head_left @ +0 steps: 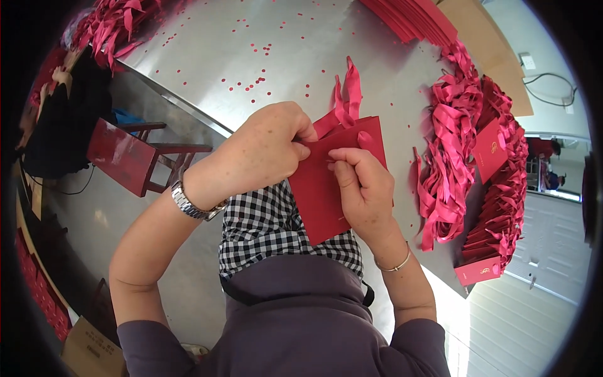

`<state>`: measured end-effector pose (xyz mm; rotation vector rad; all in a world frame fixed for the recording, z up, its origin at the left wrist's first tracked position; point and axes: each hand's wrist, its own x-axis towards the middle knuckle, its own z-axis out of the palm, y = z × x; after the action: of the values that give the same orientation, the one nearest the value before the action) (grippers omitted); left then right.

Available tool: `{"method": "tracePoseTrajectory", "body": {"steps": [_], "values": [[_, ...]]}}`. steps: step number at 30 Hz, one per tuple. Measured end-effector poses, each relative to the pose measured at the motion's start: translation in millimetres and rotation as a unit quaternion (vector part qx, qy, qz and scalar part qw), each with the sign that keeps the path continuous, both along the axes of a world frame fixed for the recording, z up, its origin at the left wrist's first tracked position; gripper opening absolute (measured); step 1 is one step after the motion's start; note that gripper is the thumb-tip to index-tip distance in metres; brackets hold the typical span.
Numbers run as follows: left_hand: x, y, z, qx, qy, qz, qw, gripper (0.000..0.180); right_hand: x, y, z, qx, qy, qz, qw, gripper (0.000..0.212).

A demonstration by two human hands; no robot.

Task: The person assembles small paper gift bags by threading ribbon handles through the slits by hand.

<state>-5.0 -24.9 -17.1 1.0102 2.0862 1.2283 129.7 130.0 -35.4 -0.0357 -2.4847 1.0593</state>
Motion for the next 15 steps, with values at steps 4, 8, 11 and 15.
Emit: {"method": "tracePoseTrajectory", "body": {"steps": [4, 8, 11, 15], "values": [[1, 2, -10, 0.04, 0.018, 0.015, 0.999, 0.011, 1, -6, 4, -0.054, -0.024, -0.055, 0.997, 0.015], [1, 2, -3, 0.018, -0.012, 0.024, 0.999, 0.01, 0, -8, 8, -0.067, -0.021, -0.052, 0.996, 0.015], [-1, -1, 0, 0.009, -0.022, 0.021, 1.0, 0.011, -3, -9, 12, -0.014, -0.044, -0.02, 0.999, 0.013], [-12, -2, 10, -0.03, -0.108, 0.011, 0.994, 0.013, -10, -8, 9, 0.051, 0.016, -0.002, 0.999, 0.01]]}}
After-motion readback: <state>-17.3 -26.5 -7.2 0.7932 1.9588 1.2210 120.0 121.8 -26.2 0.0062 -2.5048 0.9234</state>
